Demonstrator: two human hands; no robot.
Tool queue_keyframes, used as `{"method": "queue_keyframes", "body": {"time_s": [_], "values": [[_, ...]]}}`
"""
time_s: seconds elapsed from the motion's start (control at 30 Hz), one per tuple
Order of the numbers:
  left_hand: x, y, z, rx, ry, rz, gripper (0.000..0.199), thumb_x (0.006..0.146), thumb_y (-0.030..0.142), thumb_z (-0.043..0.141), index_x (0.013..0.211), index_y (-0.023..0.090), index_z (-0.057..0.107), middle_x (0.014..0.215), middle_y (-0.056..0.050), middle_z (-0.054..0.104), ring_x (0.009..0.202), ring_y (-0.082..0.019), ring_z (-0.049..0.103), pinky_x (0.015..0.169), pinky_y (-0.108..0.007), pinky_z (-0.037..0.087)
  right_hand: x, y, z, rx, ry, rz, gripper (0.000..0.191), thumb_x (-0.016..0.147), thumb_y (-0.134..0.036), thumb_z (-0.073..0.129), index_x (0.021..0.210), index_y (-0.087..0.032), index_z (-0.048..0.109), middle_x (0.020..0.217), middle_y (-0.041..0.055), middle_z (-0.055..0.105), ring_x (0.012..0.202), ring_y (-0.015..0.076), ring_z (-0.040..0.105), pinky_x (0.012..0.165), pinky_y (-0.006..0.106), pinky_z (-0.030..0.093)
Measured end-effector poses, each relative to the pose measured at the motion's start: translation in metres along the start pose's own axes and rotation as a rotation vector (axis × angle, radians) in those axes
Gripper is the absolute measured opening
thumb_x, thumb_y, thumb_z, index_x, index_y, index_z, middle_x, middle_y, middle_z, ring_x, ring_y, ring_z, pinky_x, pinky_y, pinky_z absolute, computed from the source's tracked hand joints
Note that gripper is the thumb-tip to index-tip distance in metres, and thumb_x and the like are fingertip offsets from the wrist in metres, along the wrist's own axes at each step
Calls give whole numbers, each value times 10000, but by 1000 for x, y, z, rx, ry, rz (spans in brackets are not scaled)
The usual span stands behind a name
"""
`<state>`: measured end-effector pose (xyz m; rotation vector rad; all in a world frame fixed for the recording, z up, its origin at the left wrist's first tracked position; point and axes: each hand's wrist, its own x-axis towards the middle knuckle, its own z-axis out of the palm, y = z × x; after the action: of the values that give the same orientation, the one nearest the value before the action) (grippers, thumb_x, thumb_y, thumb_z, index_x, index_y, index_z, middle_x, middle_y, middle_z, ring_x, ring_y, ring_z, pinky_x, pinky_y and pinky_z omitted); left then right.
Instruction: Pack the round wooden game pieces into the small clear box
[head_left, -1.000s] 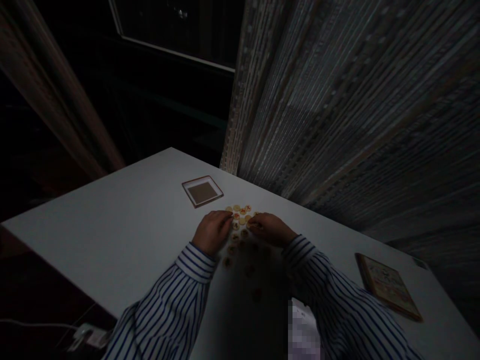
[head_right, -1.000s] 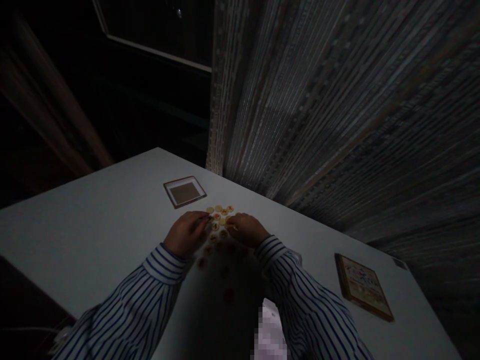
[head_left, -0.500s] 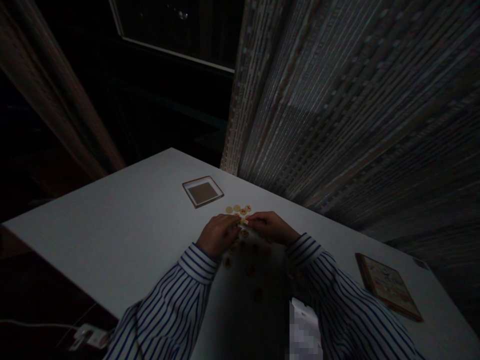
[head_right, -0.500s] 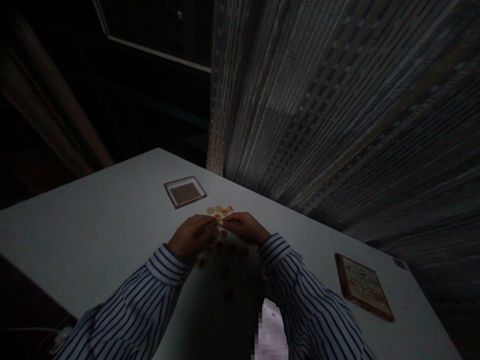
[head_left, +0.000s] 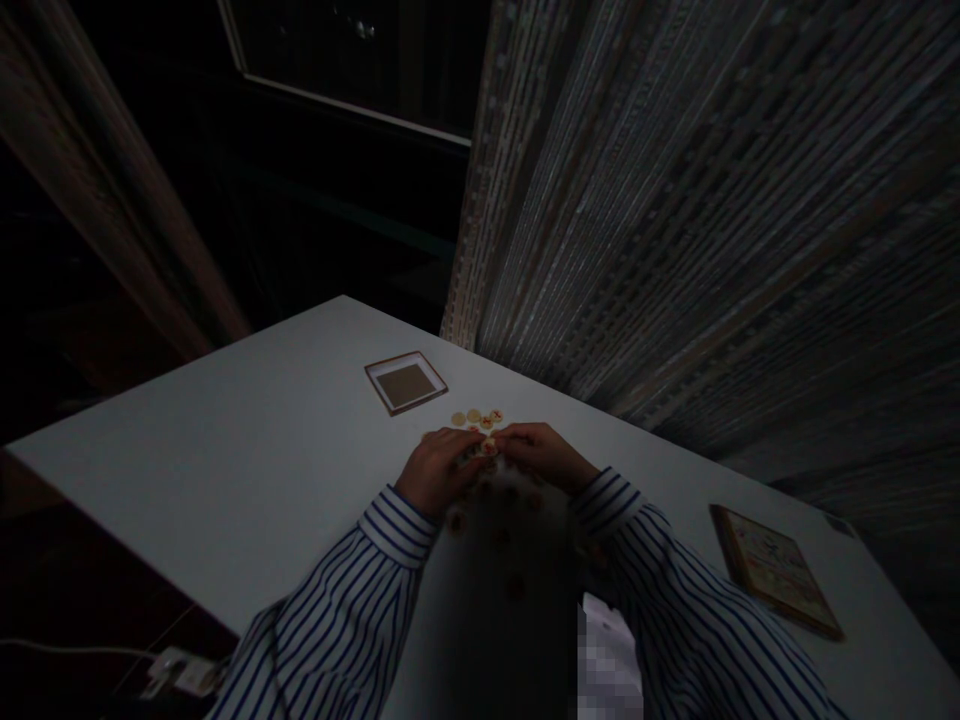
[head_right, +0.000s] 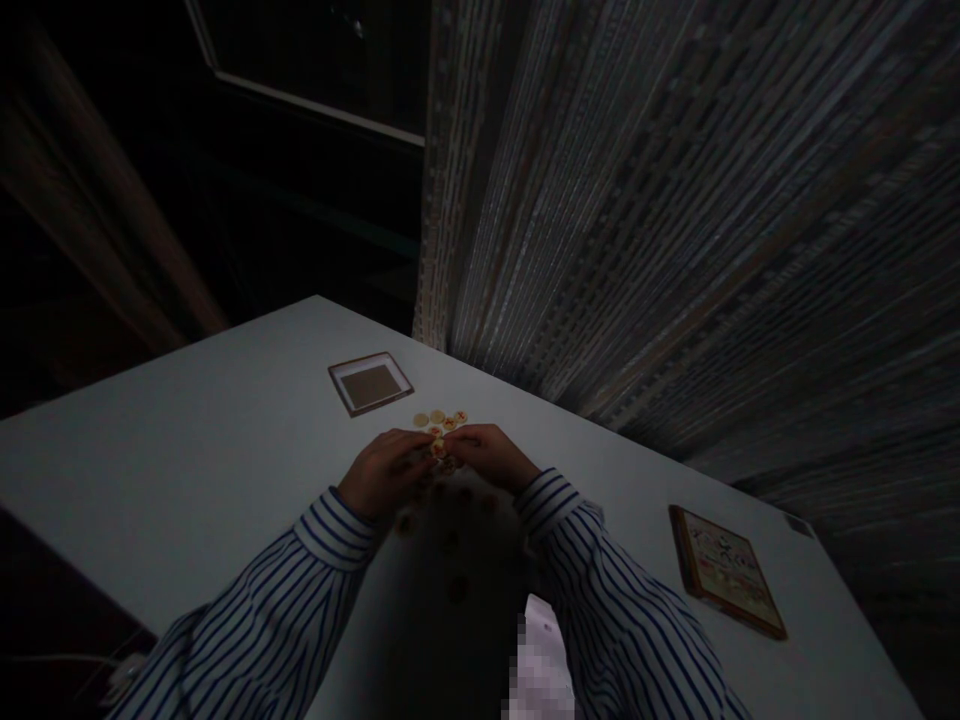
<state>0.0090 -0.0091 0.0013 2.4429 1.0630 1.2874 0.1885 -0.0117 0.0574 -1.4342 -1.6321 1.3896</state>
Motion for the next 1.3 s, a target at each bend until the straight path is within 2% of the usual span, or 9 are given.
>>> {"method": "queue_keyframes", "body": {"time_s": [0.3,0.63,0.73,0.93,1.13,1.3], "values": [[2,4,-2,-16,28,18,218,815,310,564,965,164,622,888,-81,695,811,-188,624,718,-338,480,-4,-4,4,35,13,7,255,690,-393,622,761,-149,638,527,-47,527,505,84,457,480,213,351],[2,5,-1,-56,-9,-14,226,797,290,579,978,164,625,907,-86,697,822,-198,628,748,-351,473,-4,2,3,131,88,-67,277,617,-381,686,772,-157,634,623,-23,595,565,98,511,523,230,401],[3,9,-2,-168,-18,-119,229,776,263,587,977,159,626,895,-82,699,800,-187,636,735,-321,489,-5,3,5,122,120,-91,258,613,-373,686,746,-158,635,672,-7,623,607,112,539,552,242,421],[7,19,0,-590,-20,-438,268,703,256,621,952,157,616,808,-48,697,690,-160,642,643,-270,514,-6,3,9,51,175,-137,246,642,-381,655,750,-160,643,703,11,652,662,141,578,620,276,458],[6,21,5,-887,-15,-645,295,619,275,693,866,147,595,745,-33,669,656,-143,624,595,-248,491,-8,4,9,-78,155,-215,240,687,-386,609,752,-162,665,774,31,679,729,159,595,695,292,459],[5,16,6,-1141,4,-771,352,555,274,753,829,150,570,699,1,652,583,-108,606,539,-213,465,-13,5,8,-198,154,-228,218,737,-334,557,785,-161,679,752,30,677,689,149,584,640,260,443]]}}
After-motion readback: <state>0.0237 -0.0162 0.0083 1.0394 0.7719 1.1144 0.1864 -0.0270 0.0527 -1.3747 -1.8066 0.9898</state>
